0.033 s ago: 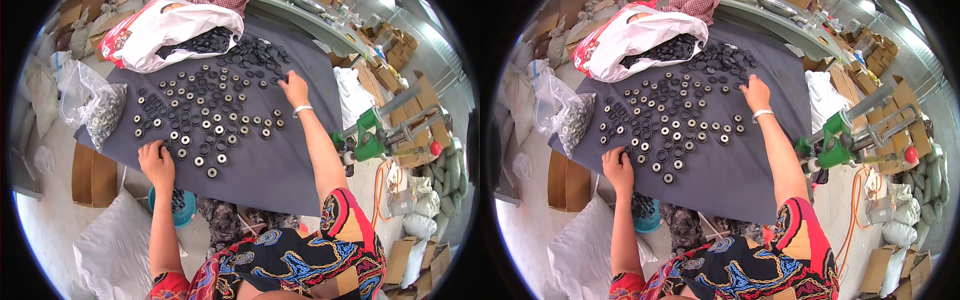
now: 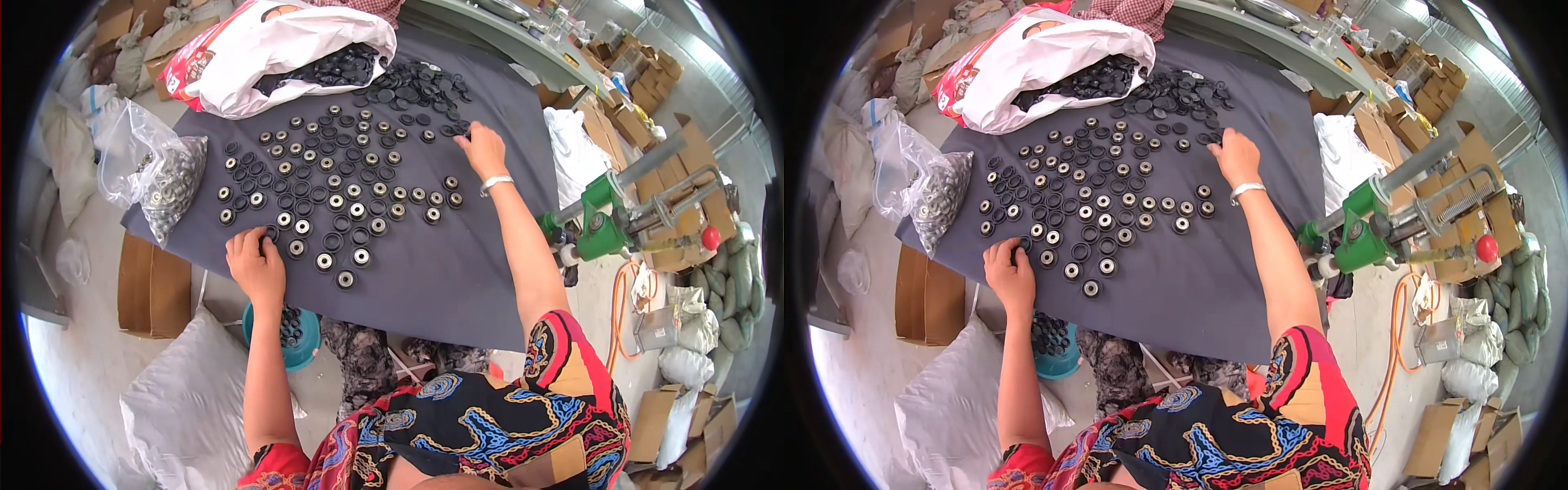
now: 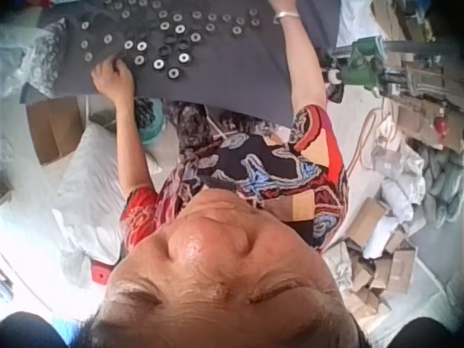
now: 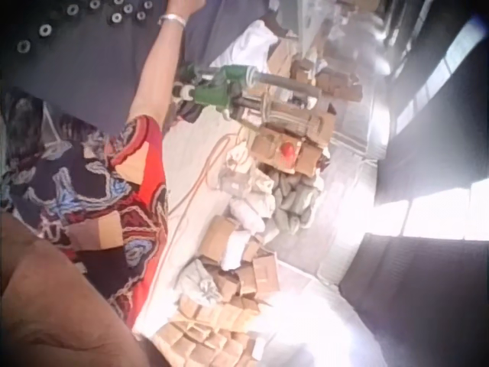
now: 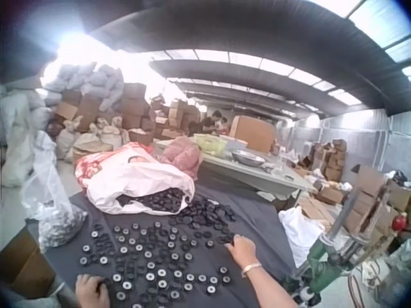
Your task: The person uses a manual press machine to assemble small black rubber discs with metal inserts. They place the components into the press, operate the lever to secure them, and then sort the finished parts on the table. The person also handles a small blue bowl containing additional rubber pieces.
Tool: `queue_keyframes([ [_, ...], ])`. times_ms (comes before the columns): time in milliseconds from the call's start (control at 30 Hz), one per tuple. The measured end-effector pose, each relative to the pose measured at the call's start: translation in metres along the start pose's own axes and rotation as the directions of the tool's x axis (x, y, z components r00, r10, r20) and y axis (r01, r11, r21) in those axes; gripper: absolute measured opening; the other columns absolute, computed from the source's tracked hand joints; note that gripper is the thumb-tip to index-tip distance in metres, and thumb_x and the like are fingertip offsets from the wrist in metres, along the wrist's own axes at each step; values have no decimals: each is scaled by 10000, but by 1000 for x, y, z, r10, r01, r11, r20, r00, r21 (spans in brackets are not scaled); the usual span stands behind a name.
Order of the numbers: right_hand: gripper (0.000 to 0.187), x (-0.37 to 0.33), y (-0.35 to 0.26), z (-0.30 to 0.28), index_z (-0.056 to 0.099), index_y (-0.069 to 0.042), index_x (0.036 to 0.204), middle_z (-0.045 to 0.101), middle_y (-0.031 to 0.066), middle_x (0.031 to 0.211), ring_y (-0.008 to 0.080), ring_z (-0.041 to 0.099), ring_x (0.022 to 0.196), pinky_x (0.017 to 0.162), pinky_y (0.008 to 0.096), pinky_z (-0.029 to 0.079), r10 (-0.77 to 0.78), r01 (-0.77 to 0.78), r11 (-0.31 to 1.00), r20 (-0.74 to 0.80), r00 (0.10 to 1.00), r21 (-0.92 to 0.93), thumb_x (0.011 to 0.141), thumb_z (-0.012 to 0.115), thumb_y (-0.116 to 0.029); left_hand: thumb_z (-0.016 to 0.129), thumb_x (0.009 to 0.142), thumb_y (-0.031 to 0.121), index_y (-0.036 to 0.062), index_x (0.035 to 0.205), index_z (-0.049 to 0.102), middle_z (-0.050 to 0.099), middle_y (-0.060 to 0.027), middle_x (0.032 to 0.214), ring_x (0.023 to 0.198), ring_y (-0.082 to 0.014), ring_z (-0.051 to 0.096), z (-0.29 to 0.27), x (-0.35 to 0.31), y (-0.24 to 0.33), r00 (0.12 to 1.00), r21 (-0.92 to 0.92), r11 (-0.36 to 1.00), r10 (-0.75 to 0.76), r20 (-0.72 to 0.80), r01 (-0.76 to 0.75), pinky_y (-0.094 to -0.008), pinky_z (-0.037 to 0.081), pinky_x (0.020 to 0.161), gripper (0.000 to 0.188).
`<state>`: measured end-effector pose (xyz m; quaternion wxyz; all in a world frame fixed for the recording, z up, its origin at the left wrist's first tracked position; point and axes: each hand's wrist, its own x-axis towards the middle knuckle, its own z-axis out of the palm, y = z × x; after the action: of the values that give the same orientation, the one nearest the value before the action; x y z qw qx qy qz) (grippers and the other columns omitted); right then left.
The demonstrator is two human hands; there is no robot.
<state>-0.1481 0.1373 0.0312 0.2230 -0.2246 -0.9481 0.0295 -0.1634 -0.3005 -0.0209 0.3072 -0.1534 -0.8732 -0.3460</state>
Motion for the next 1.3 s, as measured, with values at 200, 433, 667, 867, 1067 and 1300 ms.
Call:
queue_keyframes([
  [200, 277, -46, 20, -9, 681, -5, 855, 690, 196, 841, 381, 668, 805, 711, 483, 530, 45, 22, 973, 280, 959, -232, 888, 572, -257, 610, 780, 51, 58, 917, 659, 642, -76, 935, 935, -293, 564, 3, 2, -1, 999, 60, 998, 18, 38, -21, -416, 435, 830, 146],
  [433, 253, -74, 41, 1, 671, -44, 1037, 626, 197, 986, 388, 629, 915, 815, 466, 511, -8, -1, 997, 116, 993, 79, 886, 595, -232, 601, 794, 52, 53, 907, 670, 651, -78, 920, 924, -295, 566, 4, 2, -2, 999, 88, 996, 31, 22, -33, -415, 449, 816, 133],
  [667, 330, -72, 37, -14, 669, -26, 1109, 617, 195, 1004, 353, 612, 955, 859, 415, 490, -79, 32, 980, 233, 969, 197, 817, 670, -180, 604, 788, 62, 61, 906, 677, 652, -75, 935, 946, -289, 568, 5, 0, -4, 999, 84, 996, 0, 36, -3, -421, 439, 840, 138],
  [867, 344, -66, -4, -28, 674, 4, 1068, 632, 165, 1001, 312, 620, 939, 852, 389, 488, -150, 22, 889, 244, 958, 458, 776, 709, -176, 608, 790, 66, 60, 909, 680, 653, -72, 943, 956, -289, 569, 4, 1, -4, 999, 81, 997, -2, 33, -1, -420, 440, 843, 139],
  [1067, 347, -68, -10, -16, 686, -13, 1056, 637, 171, 1013, 326, 617, 967, 862, 397, 488, -161, 57, 943, 302, 940, 328, 739, 755, -136, 609, 787, 63, 61, 907, 679, 649, -66, 929, 955, -285, 569, 6, 1, -6, 1000, 67, 998, 0, 30, -2, -420, 442, 838, 139],
  [1300, 342, -59, -11, -13, 685, 11, 1041, 635, 173, 1002, 328, 618, 960, 853, 394, 487, -120, 41, 958, 267, 956, 283, 740, 756, -136, 600, 789, 34, 46, 899, 675, 651, -82, 893, 906, -297, 572, 1, 2, 0, 1000, 52, 998, 31, -5, -31, -402, 459, 800, 133],
])
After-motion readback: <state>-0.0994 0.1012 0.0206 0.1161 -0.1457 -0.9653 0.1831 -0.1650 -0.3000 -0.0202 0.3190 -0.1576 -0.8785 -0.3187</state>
